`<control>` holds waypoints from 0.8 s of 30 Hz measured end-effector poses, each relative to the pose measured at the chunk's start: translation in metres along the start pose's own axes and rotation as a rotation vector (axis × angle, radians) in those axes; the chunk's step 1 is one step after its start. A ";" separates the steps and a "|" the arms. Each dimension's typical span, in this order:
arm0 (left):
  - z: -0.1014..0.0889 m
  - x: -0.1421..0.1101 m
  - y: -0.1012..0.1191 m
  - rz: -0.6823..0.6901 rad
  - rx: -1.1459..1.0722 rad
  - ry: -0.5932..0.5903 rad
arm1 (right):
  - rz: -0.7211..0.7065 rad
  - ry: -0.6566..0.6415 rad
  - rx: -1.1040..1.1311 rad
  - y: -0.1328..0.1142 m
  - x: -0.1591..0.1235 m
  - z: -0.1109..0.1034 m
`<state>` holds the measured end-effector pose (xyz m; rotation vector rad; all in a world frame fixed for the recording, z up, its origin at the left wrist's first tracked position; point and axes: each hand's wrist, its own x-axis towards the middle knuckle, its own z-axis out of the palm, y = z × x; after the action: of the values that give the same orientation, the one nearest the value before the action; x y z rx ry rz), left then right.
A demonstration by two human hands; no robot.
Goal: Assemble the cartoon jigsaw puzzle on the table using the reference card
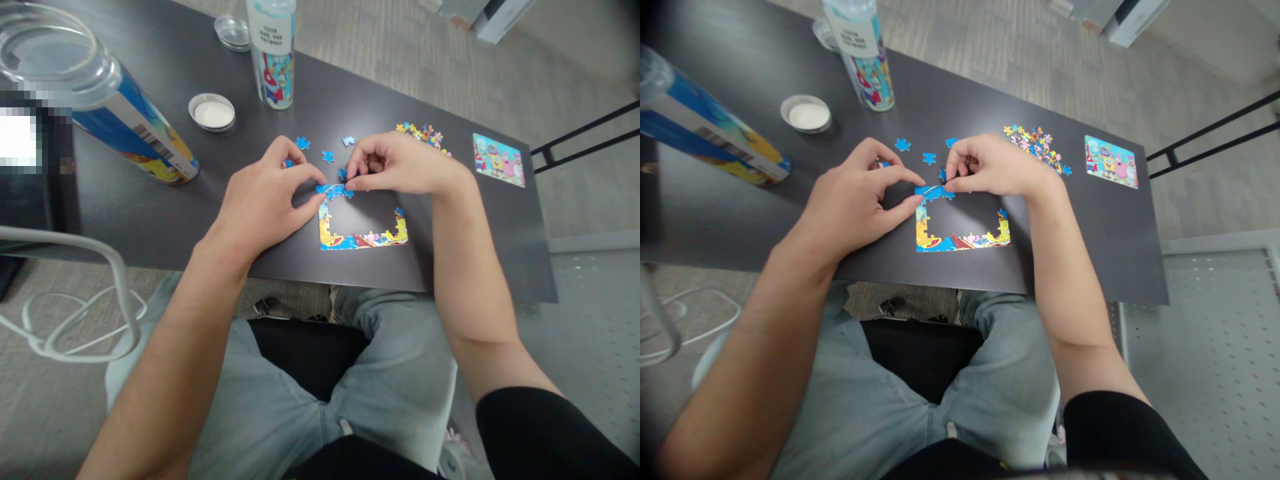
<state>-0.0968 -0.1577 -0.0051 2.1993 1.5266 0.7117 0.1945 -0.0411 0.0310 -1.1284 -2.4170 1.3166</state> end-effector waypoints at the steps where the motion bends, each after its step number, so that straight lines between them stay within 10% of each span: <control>1: 0.000 0.000 0.000 0.002 0.007 0.004 | -0.008 -0.003 -0.007 0.001 0.000 0.000; 24: 0.003 -0.001 -0.003 0.083 0.042 0.013 | -0.061 0.206 -0.151 0.018 0.009 0.002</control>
<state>-0.0978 -0.1570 -0.0097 2.3047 1.4769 0.7268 0.1964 -0.0303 0.0138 -1.1537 -2.4095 0.9615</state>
